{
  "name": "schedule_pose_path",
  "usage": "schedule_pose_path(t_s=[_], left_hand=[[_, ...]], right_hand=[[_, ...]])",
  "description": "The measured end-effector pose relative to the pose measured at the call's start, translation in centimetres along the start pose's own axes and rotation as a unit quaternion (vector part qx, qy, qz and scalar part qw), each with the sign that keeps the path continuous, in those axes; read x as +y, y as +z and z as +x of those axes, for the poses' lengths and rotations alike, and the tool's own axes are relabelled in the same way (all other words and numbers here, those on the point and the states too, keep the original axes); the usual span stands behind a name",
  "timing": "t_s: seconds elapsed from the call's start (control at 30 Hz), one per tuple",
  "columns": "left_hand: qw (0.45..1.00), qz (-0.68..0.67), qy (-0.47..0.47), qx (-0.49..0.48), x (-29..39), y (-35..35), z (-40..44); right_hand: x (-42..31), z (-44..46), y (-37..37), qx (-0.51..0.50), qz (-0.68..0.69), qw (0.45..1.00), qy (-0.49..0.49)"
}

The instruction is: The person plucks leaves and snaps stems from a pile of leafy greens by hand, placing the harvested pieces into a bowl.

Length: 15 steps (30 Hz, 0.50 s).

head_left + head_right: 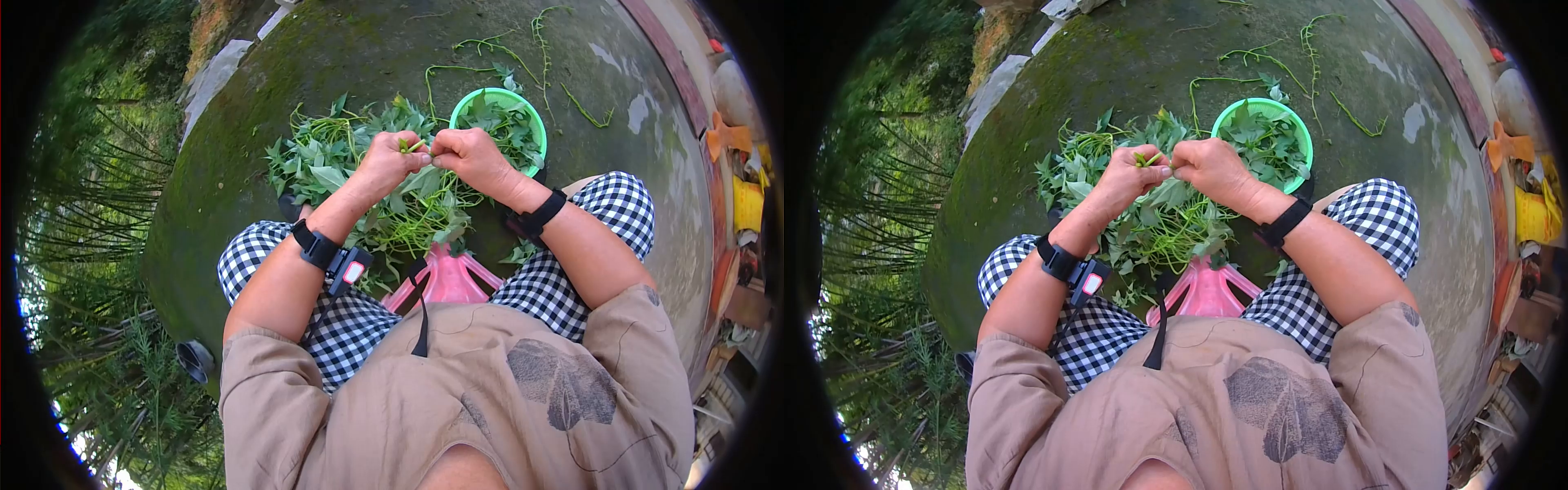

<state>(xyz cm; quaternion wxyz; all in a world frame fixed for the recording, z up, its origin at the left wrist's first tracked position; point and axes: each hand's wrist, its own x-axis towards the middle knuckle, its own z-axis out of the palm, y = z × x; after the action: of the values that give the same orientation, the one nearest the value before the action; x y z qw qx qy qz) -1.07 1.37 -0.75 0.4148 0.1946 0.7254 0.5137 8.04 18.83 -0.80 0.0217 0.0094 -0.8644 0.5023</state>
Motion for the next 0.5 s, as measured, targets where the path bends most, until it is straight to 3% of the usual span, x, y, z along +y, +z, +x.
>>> schedule_pose_path(t_s=[0.23, 0.4, 0.5], left_hand=[[0.999, 0.008, -0.031, -0.006, -1.0, 0.2, 0.4], [0.992, -0.072, -0.104, 0.02, -2.0, -1.4, 0.7], [0.962, -0.246, -0.118, 0.007, -1.5, -2.9, 0.3]], right_hand=[[1.0, 0.7, -2.0, 0.073, 0.076, 0.994, 0.03], [3.2, 1.6, -6.9, 0.163, 0.069, 0.979, 0.104], [4.2, 1.4, -7.8, 0.159, -0.253, 0.924, 0.238]])
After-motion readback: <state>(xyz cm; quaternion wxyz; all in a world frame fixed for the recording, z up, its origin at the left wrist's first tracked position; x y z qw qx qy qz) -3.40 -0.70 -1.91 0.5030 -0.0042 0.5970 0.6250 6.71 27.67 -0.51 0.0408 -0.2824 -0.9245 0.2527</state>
